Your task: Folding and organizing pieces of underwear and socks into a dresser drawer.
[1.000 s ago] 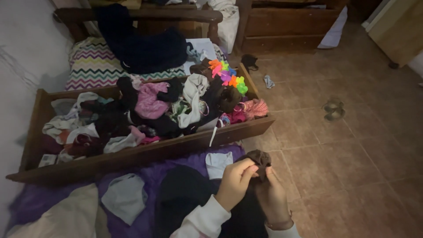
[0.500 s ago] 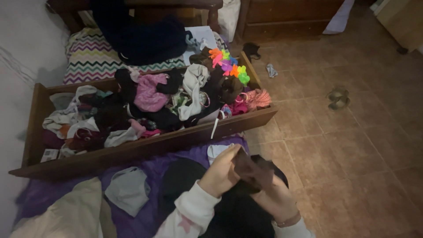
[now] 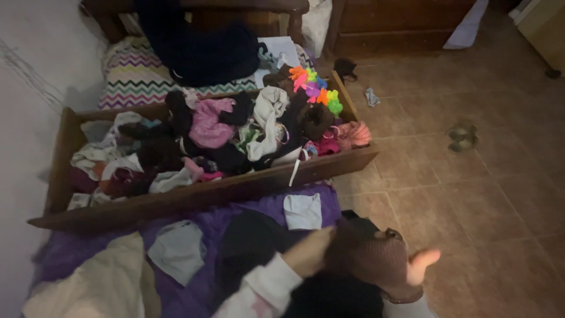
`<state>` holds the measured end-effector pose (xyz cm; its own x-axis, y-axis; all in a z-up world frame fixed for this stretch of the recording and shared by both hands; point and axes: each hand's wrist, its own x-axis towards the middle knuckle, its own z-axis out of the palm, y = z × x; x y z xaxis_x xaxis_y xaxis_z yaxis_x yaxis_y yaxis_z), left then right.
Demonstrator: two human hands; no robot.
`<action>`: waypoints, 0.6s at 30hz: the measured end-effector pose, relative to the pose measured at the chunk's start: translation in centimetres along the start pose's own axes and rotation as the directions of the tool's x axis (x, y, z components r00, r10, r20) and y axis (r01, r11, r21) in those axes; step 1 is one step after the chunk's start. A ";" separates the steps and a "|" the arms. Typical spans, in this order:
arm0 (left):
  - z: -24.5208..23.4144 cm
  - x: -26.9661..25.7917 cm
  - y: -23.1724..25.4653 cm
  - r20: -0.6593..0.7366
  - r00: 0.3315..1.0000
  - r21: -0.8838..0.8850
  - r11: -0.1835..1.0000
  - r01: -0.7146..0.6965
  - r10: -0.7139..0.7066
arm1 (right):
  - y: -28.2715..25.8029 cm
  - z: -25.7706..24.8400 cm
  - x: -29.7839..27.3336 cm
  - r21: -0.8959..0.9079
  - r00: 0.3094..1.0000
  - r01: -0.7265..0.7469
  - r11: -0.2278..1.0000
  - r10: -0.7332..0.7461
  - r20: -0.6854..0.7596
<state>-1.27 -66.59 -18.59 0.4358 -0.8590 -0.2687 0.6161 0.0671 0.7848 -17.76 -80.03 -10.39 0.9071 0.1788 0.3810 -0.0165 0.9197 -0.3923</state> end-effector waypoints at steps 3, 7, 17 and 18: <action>3.4 -2.9 1.7 0.095 0.974 -0.187 0.957 0.221 -0.206 | 1.2 -1.0 -0.6 -0.058 0.958 0.287 0.956 -0.285 0.041; 3.2 -2.8 3.1 0.011 1.000 -0.426 0.904 -0.014 0.020 | 0.8 -0.6 1.7 -0.249 0.725 0.076 0.965 -0.226 -0.651; 3.4 -4.6 3.1 0.199 0.968 0.001 0.987 0.158 -0.155 | 2.9 -4.6 -0.1 -0.575 0.498 -0.295 0.763 -0.391 -0.774; 3.1 -5.2 4.4 0.190 0.971 0.000 0.989 0.149 -0.146 | 2.7 -5.0 0.0 -0.574 0.508 -0.298 0.763 -0.383 -0.772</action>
<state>-2.84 -63.41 -12.00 0.2086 -0.9400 -0.2698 0.6745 -0.0615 0.7357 -15.76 -79.27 -15.65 0.7916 -0.5311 -0.3021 -0.0408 0.4473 -0.8934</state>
